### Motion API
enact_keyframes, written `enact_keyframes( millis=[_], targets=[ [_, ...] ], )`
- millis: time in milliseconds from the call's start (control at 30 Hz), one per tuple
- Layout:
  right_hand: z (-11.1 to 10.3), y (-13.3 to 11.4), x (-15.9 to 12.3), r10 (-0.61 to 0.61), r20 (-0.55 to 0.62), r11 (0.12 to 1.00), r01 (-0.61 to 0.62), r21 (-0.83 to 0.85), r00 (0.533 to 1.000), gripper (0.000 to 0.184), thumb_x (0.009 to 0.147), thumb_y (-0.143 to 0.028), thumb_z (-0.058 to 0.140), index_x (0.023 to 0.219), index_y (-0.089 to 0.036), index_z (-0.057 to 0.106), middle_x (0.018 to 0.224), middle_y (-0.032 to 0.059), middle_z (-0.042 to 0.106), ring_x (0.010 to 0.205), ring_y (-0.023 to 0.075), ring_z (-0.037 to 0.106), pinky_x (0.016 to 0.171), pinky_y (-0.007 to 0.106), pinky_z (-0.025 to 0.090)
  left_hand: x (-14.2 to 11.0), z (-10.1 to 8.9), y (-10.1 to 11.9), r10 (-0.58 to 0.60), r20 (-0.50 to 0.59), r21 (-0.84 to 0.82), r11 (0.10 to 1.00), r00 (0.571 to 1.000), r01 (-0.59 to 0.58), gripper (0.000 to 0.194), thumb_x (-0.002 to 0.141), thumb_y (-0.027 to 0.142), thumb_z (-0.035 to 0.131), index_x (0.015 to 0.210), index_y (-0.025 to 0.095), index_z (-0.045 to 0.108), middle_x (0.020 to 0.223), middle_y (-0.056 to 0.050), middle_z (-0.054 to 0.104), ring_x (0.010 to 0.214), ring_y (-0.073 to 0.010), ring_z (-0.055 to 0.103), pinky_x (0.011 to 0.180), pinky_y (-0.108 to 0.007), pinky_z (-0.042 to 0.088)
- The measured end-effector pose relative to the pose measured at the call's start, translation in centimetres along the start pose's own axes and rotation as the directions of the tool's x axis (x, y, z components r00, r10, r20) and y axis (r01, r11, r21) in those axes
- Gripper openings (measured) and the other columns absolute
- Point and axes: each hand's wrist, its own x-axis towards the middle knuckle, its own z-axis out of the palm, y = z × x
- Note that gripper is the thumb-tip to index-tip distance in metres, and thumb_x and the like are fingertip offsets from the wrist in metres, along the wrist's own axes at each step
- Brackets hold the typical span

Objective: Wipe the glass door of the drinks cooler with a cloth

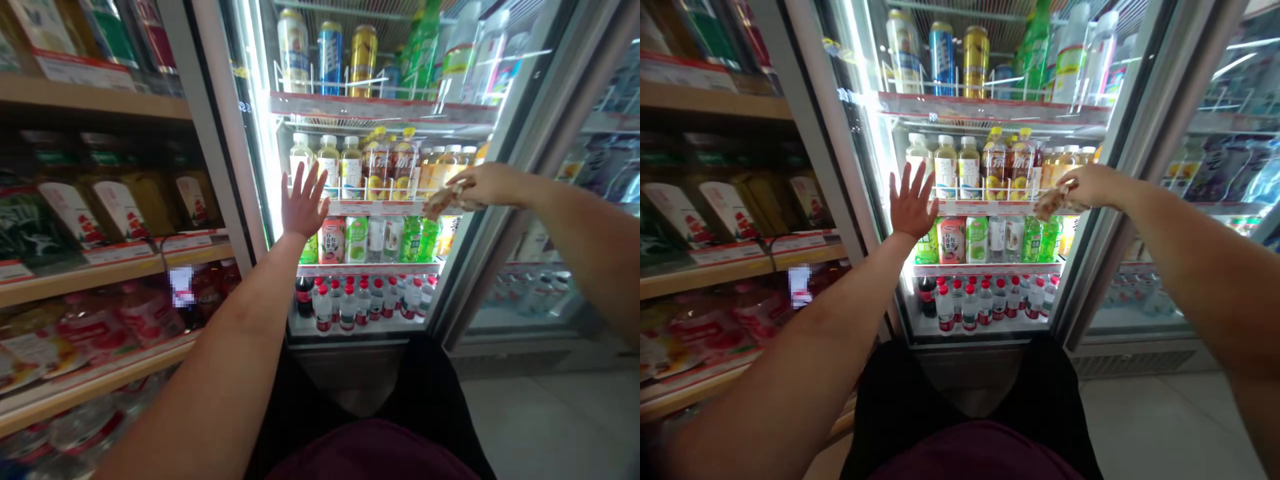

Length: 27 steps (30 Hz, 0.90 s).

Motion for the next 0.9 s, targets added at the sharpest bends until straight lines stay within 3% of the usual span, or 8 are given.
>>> enact_keyframes(
  millis=[33, 100, 167, 267, 367, 500, 700, 900],
  targets=[
    [-0.7, -0.4, 0.0, 0.018, -0.152, 0.999, -0.025, -0.041, 0.988, 0.032, 0.079, -0.036, 0.071, 0.11, -0.026, 0.076, 0.101, 0.0089, 0.077, 0.104, 0.0397, 0.067, 0.092, 0.052, 0.051, 0.0, 0.0, 0.0, 0.005, -0.003, 0.006, 1.0, 1.0, -0.005, 0.063, 0.098, 0.035, 0.048, 0.16, 0.029, 0.036, 0.167, -0.002, 0.032, 0.16, -0.0271, 0.011, 0.131, -0.056, -0.004],
    [-1.1, -1.2, 0.1, -0.008, -0.413, 0.999, -0.013, -0.049, 0.911, 0.032, 0.09, -0.034, 0.06, 0.118, -0.028, 0.072, 0.119, 0.0087, 0.074, 0.119, 0.0397, 0.062, 0.103, 0.053, 0.046, 0.0, 0.1, -0.1, 0.011, -0.006, 0.015, 1.0, 1.0, -0.011, 0.063, 0.099, 0.034, 0.047, 0.16, 0.029, 0.036, 0.167, -0.003, 0.032, 0.16, -0.0279, 0.012, 0.131, -0.057, -0.003],
    [0.1, -1.8, 0.2, -0.062, -0.53, 0.998, 0.054, -0.031, 0.846, 0.038, 0.096, -0.028, 0.049, 0.13, -0.025, 0.066, 0.135, 0.01, 0.068, 0.13, 0.0355, 0.057, 0.112, 0.052, 0.042, 0.0, 0.1, -0.1, 0.013, -0.012, 0.016, 1.0, 1.0, -0.013, 0.063, 0.099, 0.034, 0.047, 0.161, 0.029, 0.036, 0.167, -0.003, 0.032, 0.16, -0.028, 0.011, 0.131, -0.057, -0.002],
    [4.0, -2.2, 0.5, -0.16, -0.599, 0.985, 0.164, -0.048, 0.785, 0.05, 0.1, -0.022, 0.036, 0.147, -0.016, 0.053, 0.156, 0.0143, 0.049, 0.149, 0.0289, 0.04, 0.124, 0.048, 0.032, 0.0, 0.3, -0.2, 0.022, -0.025, 0.025, 0.999, 0.999, -0.021, 0.064, 0.099, 0.034, 0.048, 0.161, 0.028, 0.035, 0.167, -0.003, 0.032, 0.16, -0.028, 0.012, 0.131, -0.056, -0.003],
    [8.3, -1.9, 1.0, -0.232, -0.616, 0.972, 0.21, -0.11, 0.753, 0.058, 0.104, -0.031, 0.033, 0.157, -0.008, 0.039, 0.168, 0.0168, 0.028, 0.159, 0.0304, 0.017, 0.13, 0.052, 0.023, -0.1, 0.4, -0.3, 0.033, -0.026, 0.044, 0.999, 0.999, -0.032, 0.062, 0.099, 0.034, 0.047, 0.16, 0.027, 0.036, 0.168, -0.004, 0.032, 0.159, -0.0284, 0.013, 0.131, -0.057, -0.004],
    [11.0, -0.5, 1.5, -0.304, -0.611, 0.953, 0.236, -0.193, 0.73, 0.059, 0.104, -0.03, 0.035, 0.162, -0.02, 0.034, 0.17, 0.0102, 0.025, 0.16, 0.0321, 0.01, 0.13, 0.058, 0.023, -0.2, 0.4, -0.4, 0.048, -0.018, 0.062, 0.997, 0.999, -0.047, 0.062, 0.1, 0.035, 0.045, 0.161, 0.026, 0.035, 0.169, -0.004, 0.029, 0.16, -0.0281, 0.012, 0.131, -0.057, -0.005],
    [9.1, 0.7, 2.0, -0.394, -0.581, 0.919, 0.285, -0.273, 0.712, 0.059, 0.102, -0.017, 0.027, 0.158, -0.025, 0.043, 0.165, 0.0057, 0.037, 0.159, 0.0261, 0.019, 0.129, 0.05, 0.03, -0.2, 0.3, -0.4, 0.036, -0.012, 0.035, 0.999, 0.999, -0.035, 0.065, 0.099, 0.033, 0.047, 0.162, 0.029, 0.031, 0.169, -0.002, 0.028, 0.16, -0.0282, 0.01, 0.13, -0.058, -0.005],
    [4.0, -1.3, 5.0, -0.287, -0.694, 0.958, 0.184, -0.221, 0.661, 0.056, 0.103, -0.015, 0.031, 0.157, -0.013, 0.045, 0.167, 0.0145, 0.031, 0.159, 0.0241, 0.021, 0.125, 0.046, 0.032, -0.2, 0.4, -0.5, 0.051, -0.034, 0.027, 0.998, 0.998, -0.05, 0.064, 0.099, 0.033, 0.046, 0.161, 0.027, 0.033, 0.168, -0.003, 0.03, 0.16, -0.0274, 0.011, 0.13, -0.057, -0.007]
  ],
)
